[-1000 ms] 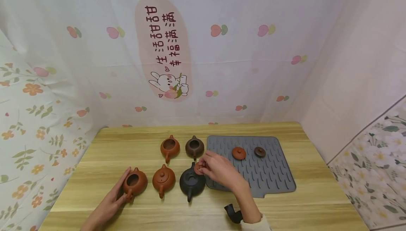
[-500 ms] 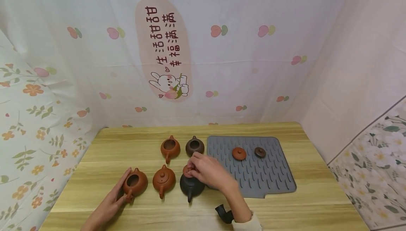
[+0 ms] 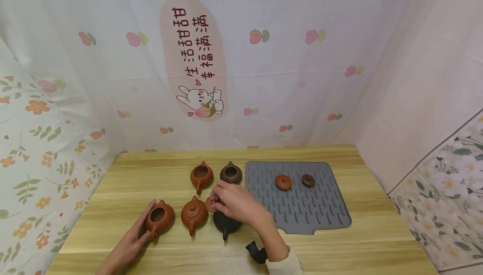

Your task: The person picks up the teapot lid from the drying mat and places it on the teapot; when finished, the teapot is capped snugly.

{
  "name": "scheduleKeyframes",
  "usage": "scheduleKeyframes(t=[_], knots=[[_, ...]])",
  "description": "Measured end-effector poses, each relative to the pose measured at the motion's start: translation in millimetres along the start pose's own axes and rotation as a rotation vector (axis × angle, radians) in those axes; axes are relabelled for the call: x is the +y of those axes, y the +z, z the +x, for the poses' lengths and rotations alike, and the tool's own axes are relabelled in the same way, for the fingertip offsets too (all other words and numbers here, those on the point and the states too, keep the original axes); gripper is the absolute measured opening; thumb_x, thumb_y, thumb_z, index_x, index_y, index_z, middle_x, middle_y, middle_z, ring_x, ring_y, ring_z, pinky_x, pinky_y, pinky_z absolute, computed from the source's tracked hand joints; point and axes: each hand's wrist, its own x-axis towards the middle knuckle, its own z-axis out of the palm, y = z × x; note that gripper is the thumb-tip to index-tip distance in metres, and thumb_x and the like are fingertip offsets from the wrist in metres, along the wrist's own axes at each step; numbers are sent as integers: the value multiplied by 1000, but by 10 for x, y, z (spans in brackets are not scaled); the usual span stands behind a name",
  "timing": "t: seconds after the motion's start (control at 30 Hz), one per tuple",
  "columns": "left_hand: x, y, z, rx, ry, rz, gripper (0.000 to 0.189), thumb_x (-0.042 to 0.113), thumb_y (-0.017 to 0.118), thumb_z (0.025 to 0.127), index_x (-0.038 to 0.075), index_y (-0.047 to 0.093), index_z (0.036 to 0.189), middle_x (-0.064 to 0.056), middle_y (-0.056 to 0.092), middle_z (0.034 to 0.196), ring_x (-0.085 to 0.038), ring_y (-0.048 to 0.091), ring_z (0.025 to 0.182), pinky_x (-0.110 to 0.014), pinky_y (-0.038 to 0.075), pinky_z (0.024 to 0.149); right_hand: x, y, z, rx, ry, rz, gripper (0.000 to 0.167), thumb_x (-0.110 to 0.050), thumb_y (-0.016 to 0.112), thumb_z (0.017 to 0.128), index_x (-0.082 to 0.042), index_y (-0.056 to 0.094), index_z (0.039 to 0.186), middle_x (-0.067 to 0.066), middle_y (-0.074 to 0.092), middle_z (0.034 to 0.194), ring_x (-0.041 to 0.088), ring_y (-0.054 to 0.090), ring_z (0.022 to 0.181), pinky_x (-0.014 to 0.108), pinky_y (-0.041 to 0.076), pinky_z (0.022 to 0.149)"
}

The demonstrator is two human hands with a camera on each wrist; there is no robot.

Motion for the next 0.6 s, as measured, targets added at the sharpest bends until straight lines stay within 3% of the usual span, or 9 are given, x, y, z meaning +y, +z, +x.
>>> scheduleKeyframes(t=[0.3, 0.6], knots=[[-5, -16, -17, 11, 18, 13, 88, -9, 64, 99, 0, 20, 174, -45, 15, 172, 28, 18, 149, 3, 17, 112, -125, 93, 145, -16, -85, -63, 9, -18, 80, 103, -11, 78, 109, 0, 69, 106, 6, 67, 86, 17, 54, 71], [2, -8, -4, 5, 11, -10, 87, -10, 63, 100, 0, 20, 175, -44, 14, 173, 28, 18, 149, 3, 17, 112, -176, 129, 212, -10, -93, -92, 10, -19, 82, 102, -12, 78, 109, -1, 69, 105, 6, 66, 84, 16, 52, 70]])
